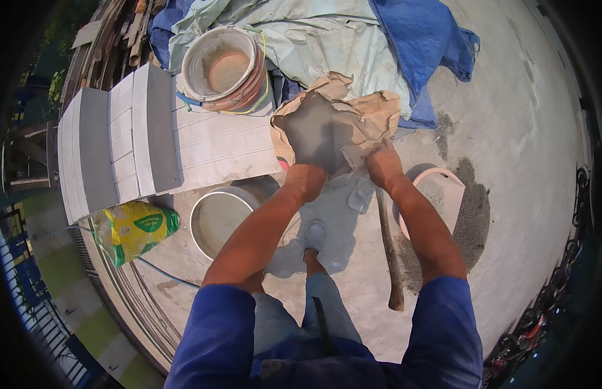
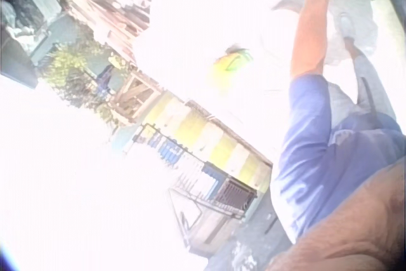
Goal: The person scoops cement from a bag into a basin, then uses a hoe to mix the cement with sand and water on the floor. The person repeatedly adds cement and mixes the materials until a consistent mixture is formed.
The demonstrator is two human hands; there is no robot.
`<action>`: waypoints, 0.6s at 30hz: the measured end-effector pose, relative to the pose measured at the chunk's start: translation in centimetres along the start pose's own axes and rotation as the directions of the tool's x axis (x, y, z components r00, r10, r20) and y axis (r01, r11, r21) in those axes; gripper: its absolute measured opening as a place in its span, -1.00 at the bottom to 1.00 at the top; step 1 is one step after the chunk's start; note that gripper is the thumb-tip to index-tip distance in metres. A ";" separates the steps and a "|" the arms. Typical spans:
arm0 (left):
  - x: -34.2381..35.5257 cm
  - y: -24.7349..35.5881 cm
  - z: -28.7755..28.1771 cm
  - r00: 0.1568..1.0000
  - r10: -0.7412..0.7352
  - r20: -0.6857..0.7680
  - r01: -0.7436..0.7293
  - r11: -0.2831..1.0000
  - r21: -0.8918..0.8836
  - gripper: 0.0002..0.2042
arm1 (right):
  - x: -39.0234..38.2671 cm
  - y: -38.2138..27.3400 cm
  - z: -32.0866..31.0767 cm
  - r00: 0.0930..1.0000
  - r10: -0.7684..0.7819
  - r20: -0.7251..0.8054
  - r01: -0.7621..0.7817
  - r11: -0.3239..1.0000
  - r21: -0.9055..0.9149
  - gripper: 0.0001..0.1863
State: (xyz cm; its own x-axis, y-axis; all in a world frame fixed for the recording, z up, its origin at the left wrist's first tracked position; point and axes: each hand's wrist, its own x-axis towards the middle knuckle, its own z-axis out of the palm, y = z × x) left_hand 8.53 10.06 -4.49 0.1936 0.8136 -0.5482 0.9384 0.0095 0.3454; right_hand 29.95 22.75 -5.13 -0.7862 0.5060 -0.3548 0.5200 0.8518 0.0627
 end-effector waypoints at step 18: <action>-0.7 1.5 3.1 0.951 -0.310 -0.004 0.230 0.714 -0.661 -0.10 | 1.3 -2.7 -4.4 0.679 0.709 0.187 -0.269 0.003 0.963 0.15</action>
State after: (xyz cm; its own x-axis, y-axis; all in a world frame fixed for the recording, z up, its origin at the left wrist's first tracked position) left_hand 10.71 7.68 -5.91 -0.1078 0.7728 -0.6255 0.5253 0.5784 0.6241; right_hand 26.05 21.75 -1.67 -0.1026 0.9228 -0.3715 0.5343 -0.2639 -0.8031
